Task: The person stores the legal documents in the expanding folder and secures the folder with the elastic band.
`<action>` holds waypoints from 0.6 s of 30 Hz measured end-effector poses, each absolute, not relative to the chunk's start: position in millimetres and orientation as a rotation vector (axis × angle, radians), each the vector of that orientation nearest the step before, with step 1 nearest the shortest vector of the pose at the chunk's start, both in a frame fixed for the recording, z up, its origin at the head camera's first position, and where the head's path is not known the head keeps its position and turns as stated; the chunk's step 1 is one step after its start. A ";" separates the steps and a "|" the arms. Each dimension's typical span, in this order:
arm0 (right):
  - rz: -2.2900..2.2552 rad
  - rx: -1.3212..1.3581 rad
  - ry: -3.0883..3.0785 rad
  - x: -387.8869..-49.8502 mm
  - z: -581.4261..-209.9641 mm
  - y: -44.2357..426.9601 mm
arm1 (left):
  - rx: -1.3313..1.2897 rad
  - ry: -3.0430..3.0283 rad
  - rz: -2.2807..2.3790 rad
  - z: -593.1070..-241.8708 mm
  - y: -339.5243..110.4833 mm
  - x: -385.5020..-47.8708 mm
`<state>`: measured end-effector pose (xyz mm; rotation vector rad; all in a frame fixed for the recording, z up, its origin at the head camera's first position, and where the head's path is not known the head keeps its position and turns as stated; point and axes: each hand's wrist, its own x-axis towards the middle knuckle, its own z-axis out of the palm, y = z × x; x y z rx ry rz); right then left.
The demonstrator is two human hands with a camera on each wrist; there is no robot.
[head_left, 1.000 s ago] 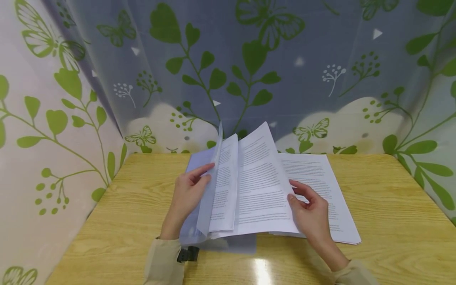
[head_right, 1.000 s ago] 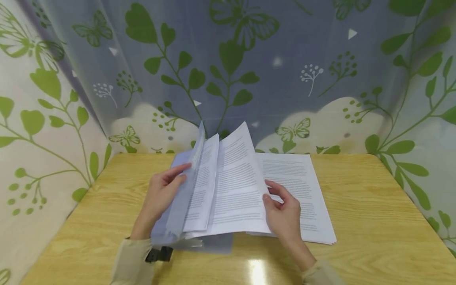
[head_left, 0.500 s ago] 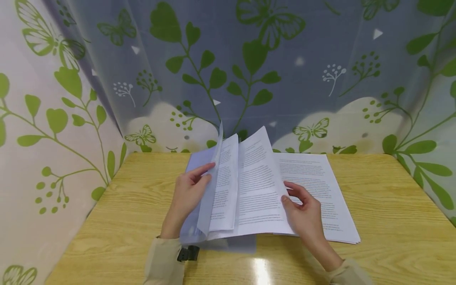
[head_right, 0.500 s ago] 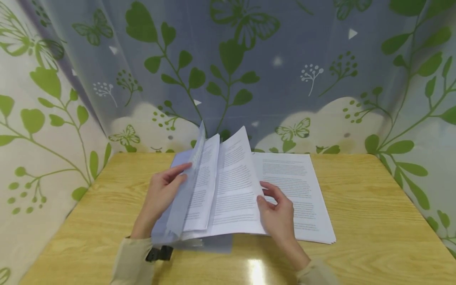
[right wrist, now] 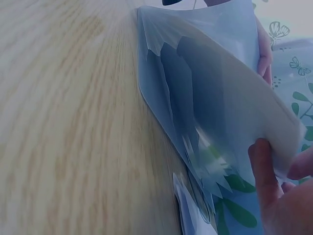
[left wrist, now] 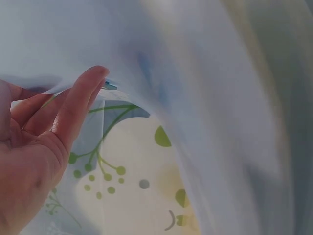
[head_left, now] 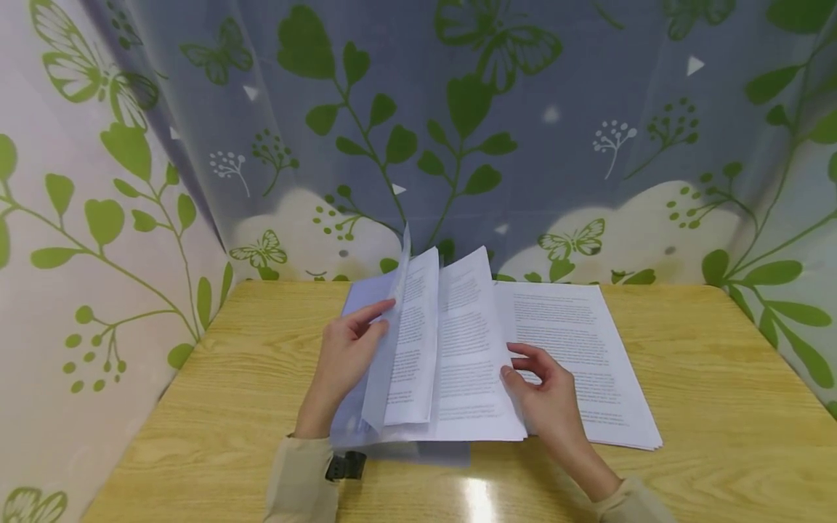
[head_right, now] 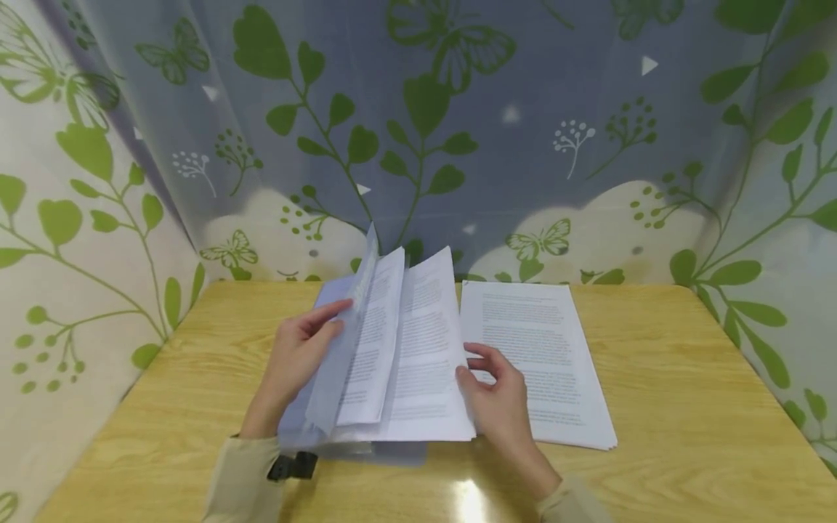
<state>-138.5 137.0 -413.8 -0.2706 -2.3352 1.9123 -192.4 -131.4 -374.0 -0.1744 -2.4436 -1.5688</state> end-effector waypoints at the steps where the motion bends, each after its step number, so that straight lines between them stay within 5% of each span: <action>1: 1.921 -0.272 -2.339 -138.7 -413.7 137.3 | -0.175 -2.445 -1.569 -374.0 -131.4 -192.4; 18: 2.026 -0.280 -2.333 -141.4 -414.1 136.7 | -0.157 -2.447 -1.569 -375.5 -131.2 -192.5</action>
